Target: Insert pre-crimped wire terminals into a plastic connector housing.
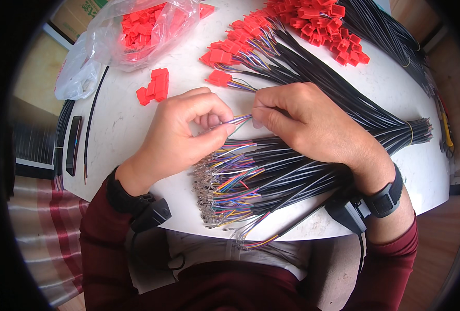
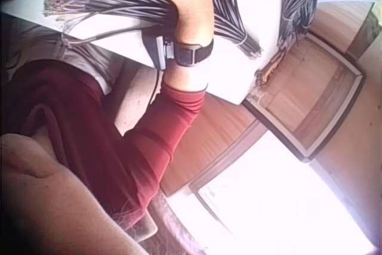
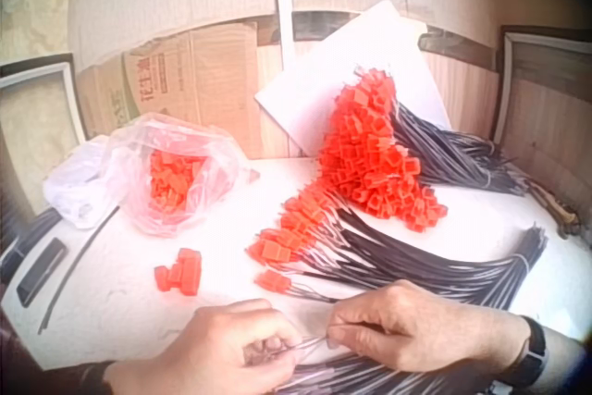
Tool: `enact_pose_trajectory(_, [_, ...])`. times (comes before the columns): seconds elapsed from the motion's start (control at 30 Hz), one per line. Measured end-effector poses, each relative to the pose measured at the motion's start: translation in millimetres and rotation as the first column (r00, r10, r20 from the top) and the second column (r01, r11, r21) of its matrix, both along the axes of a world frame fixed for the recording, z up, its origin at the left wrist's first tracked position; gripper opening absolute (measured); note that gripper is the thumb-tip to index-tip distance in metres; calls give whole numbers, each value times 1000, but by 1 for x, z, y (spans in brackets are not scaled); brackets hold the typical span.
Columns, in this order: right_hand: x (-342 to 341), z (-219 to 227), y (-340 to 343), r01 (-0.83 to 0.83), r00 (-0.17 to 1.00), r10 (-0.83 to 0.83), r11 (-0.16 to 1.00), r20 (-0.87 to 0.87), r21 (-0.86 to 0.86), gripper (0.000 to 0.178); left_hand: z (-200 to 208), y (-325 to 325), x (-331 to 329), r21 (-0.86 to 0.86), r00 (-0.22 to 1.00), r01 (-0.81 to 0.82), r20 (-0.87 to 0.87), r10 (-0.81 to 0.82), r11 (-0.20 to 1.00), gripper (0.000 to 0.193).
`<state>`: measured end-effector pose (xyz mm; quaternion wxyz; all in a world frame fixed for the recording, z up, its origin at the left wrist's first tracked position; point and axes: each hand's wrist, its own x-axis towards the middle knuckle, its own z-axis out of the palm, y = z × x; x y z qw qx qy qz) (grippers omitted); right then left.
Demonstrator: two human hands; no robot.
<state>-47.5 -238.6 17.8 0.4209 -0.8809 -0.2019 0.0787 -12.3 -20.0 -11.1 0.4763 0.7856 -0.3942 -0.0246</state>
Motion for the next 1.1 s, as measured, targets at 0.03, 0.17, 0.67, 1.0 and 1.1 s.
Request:
enact_pose_trajectory(0.03, [0,1,0,-2,1000,2,1000,-2,-3,17,0,0,0,0,1000,0,0,0,1000,7])
enact_pose_trajectory(0.17, [0,-1,0,-3,1000,3,1000,9,13,17,0,1,1,-41,989,19,-145,-25,999,5])
enact_pose_trajectory(0.67, [0,-8,3,0,981,-31,987,189,163,10,5,4,6,-150,873,84,-465,-145,985,10])
enact_pose_trajectory(1.0, [-1,-12,10,47,963,-122,954,240,295,8,7,2,2,-227,891,41,-432,-138,973,21])
enact_pose_trajectory(1.1, [-2,-10,11,40,988,-82,952,129,304,7,0,5,7,-213,931,74,-335,-144,974,21])
